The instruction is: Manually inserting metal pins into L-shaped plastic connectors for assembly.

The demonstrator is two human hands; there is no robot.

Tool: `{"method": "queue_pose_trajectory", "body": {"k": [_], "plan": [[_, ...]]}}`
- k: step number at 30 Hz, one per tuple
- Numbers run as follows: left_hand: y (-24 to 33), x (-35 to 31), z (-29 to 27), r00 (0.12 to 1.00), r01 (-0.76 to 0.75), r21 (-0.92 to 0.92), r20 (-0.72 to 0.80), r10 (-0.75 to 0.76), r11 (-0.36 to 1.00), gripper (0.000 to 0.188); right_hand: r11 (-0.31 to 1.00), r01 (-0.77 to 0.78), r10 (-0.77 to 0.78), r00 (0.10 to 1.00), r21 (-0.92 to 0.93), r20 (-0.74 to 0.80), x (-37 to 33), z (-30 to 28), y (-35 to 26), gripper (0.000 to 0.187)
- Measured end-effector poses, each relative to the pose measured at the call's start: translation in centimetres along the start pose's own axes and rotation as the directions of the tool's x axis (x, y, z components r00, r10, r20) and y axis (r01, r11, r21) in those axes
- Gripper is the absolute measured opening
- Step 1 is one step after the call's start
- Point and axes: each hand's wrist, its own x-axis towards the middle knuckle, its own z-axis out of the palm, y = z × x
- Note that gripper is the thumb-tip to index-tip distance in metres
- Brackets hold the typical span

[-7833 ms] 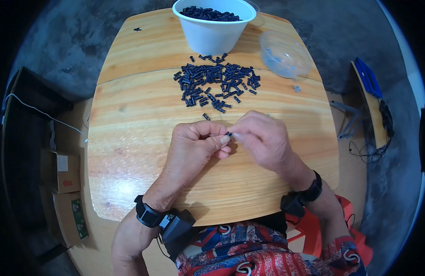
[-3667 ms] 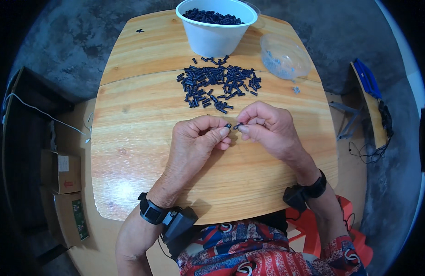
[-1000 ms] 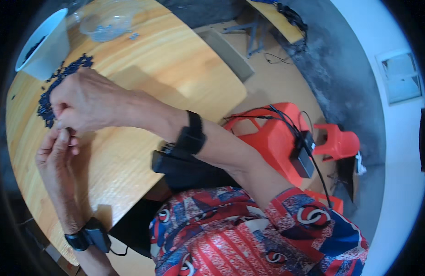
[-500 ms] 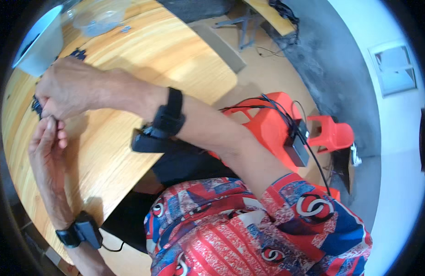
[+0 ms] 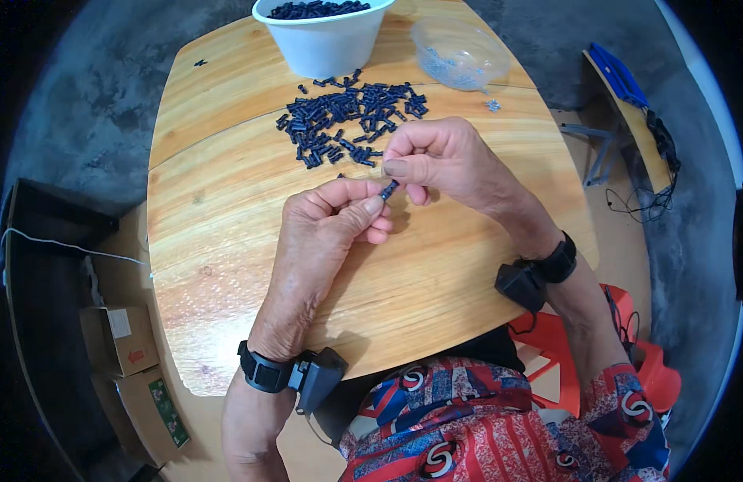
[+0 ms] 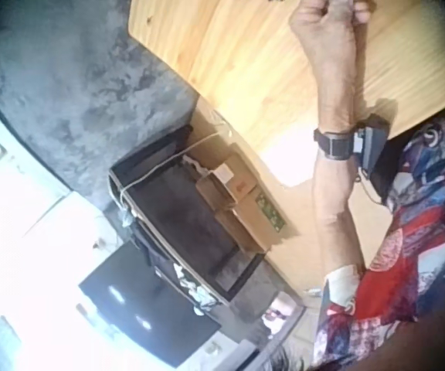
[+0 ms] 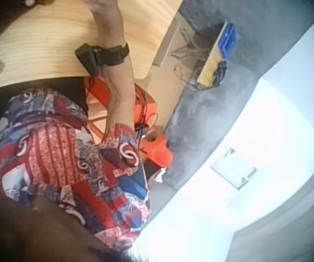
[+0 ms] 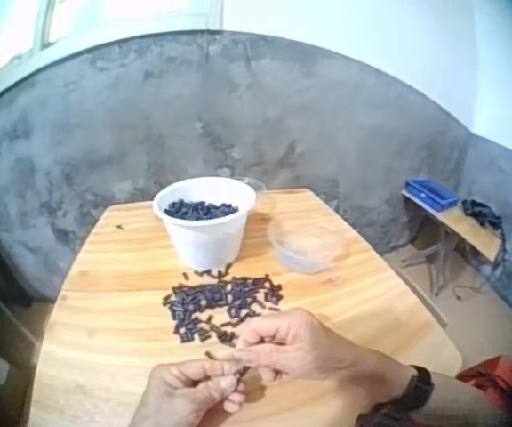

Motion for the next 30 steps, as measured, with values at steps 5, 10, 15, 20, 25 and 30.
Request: {"method": "queue_pose_trajectory", "body": {"k": [5,10,15,20,25,30], "plan": [[0.0,0.4,0.1,0.999,-0.039,0.068,0.025,0.037,0.997,0.015,0.992,-0.024,0.025,1.0,0.127,-0.006,0.3,-0.2,0.9,0.013],[0.2,0.3,0.3,1.0,-0.02,0.054,0.017,0.019,0.998,0.016,0.99,-0.054,0.057,0.998,0.131,-0.019,0.5,0.2,1.0,0.013],[0.4,0.0,0.4,1.0,-0.012,0.071,0.02,0.01,0.997,0.016,0.978,-0.107,0.11,0.994,0.18,-0.007,0.4,0.2,1.6,0.013],[0.4,0.0,0.4,1.0,0.008,0.049,0.026,-0.009,0.999,0.015,0.974,-0.129,0.138,0.99,0.188,-0.037,0.2,0.4,1.6,0.013],[0.4,0.1,0.3,0.999,0.047,0.05,-0.002,-0.047,0.998,0.014,0.981,-0.089,0.105,0.991,0.172,-0.085,0.1,1.1,1.9,0.015],[0.3,0.1,0.7,0.998,0.057,0.022,-0.019,-0.056,0.998,0.012,0.991,-0.061,0.078,0.987,0.122,-0.141,-0.1,1.4,1.9,0.016]]}}
